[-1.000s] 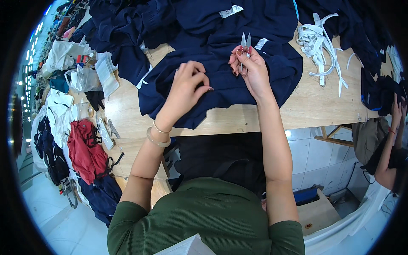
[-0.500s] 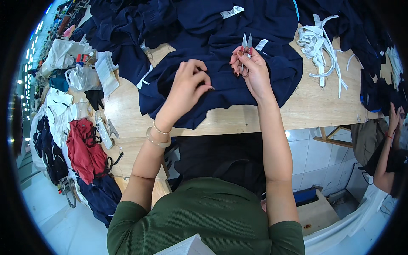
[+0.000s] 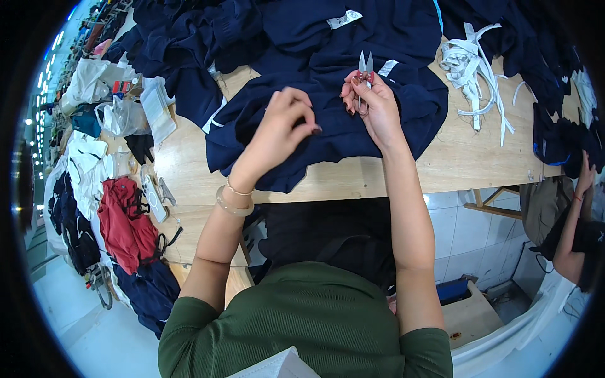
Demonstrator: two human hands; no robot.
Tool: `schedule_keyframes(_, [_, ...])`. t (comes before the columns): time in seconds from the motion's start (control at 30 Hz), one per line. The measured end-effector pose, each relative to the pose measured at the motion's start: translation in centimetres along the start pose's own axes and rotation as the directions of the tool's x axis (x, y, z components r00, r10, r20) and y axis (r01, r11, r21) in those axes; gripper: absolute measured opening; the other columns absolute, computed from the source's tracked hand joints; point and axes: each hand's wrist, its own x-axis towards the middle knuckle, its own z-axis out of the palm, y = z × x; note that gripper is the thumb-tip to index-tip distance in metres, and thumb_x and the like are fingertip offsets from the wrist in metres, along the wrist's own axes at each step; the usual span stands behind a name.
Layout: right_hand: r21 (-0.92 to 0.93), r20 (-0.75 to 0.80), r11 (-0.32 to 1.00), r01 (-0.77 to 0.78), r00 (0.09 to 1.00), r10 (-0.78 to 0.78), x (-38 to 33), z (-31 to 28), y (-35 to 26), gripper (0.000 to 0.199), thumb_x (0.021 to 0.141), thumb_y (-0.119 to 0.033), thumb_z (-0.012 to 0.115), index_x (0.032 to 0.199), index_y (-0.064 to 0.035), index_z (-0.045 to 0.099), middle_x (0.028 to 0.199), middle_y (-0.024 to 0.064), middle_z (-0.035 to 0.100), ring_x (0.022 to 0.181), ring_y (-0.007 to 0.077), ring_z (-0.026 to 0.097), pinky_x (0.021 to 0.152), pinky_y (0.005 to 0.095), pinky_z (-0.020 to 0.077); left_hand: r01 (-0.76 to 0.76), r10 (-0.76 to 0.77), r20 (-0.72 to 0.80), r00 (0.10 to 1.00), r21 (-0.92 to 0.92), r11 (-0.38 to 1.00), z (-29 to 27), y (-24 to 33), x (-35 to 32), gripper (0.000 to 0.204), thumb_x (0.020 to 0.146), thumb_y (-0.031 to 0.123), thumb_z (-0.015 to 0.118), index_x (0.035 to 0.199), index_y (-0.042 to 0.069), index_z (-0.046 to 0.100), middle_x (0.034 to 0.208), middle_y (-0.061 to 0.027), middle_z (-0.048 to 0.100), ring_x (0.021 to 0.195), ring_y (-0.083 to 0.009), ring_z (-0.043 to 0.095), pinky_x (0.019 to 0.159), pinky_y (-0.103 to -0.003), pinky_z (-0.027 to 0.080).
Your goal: Trim loose threads from finished blue garments using thread snips in a factory setting.
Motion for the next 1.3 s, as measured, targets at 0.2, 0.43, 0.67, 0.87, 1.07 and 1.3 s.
schedule_keyframes(0.2, [-0.007,0.015,1.0,0.003,1.0,-0.003,0.1,0.1,0.0,0.015,0.099,-0.017,0.052,0.102,-0.0037,0.058,0.083,0.0056,0.063,0.065,0.008,0.056,0.056,0.018,0.0406,0.028,-0.329,-0.578,0.747,-0.467,0.884,-2.2,-1.9,0.0,0.003,0.096,0.006,0.055,0.098,0.004,0.053,0.1,-0.0036,0.057,0.085,-0.0074,0.053,0.073,-0.02,0.044])
schedule_keyframes(0.43, [-0.005,0.007,1.0,-0.004,1.0,0.004,0.1,-0.2,0.1,0.015,0.099,-0.016,0.052,0.102,-0.0033,0.058,0.083,0.0055,0.063,0.065,0.0076,0.056,0.056,0.0182,0.0409,-0.083,0.083,0.01,0.996,0.221,0.972,-0.3,1.9,-0.6,0.028,0.069,0.016,0.078,0.09,0.009,0.061,0.105,-0.0067,0.051,0.092,-0.0275,0.05,0.079,-0.035,0.041])
schedule_keyframes(0.67, [0.008,0.02,1.0,0.017,1.0,-0.017,0.0,-0.1,0.3,0.014,0.099,-0.015,0.051,0.104,-0.0031,0.058,0.083,0.0057,0.063,0.065,0.008,0.056,0.056,0.0186,0.0411,0.202,-0.212,-0.016,0.977,-0.232,0.951,-0.3,-0.7,-0.4,0.006,0.084,0.002,0.066,0.085,0.003,0.06,0.074,-0.0031,0.056,0.07,-0.0127,0.051,0.065,-0.025,0.041])
schedule_keyframes(0.87, [-0.005,-0.001,1.0,0.008,1.0,-0.008,0.1,-0.3,0.2,0.014,0.099,-0.015,0.05,0.103,-0.0032,0.057,0.083,0.0063,0.063,0.065,0.0081,0.056,0.056,0.0188,0.041,0.263,-0.398,-0.055,0.916,-0.668,0.696,-1.9,-2.6,0.0,0.004,0.09,0.002,0.063,0.09,0.002,0.059,0.077,0.0022,0.059,0.072,-0.0039,0.052,0.067,-0.018,0.041])
schedule_keyframes(1.07, [-0.01,0.004,1.0,-0.002,1.0,0.002,0.0,-0.1,0.1,0.014,0.099,-0.015,0.051,0.103,-0.0032,0.057,0.083,0.006,0.063,0.065,0.008,0.056,0.056,0.0188,0.0411,0.118,-0.512,-0.398,0.762,-0.691,0.713,-2.5,-1.5,-0.6,0.006,0.098,0.009,0.053,0.099,0.004,0.057,0.081,0.0023,0.055,0.067,-0.0028,0.046,0.061,-0.018,0.037])
schedule_keyframes(1.3, [-0.011,-0.004,1.0,0.004,1.0,-0.004,-0.1,-0.2,0.0,0.015,0.099,-0.016,0.051,0.103,-0.0031,0.057,0.083,0.0058,0.063,0.065,0.0079,0.057,0.057,0.0188,0.0414,0.47,-0.498,-0.264,0.826,-0.165,0.867,1.7,5.0,-3.8,0.029,0.077,0.016,0.078,0.093,0.0,0.06,0.073,-0.0077,0.048,0.06,-0.0176,0.05,0.055,-0.029,0.044])
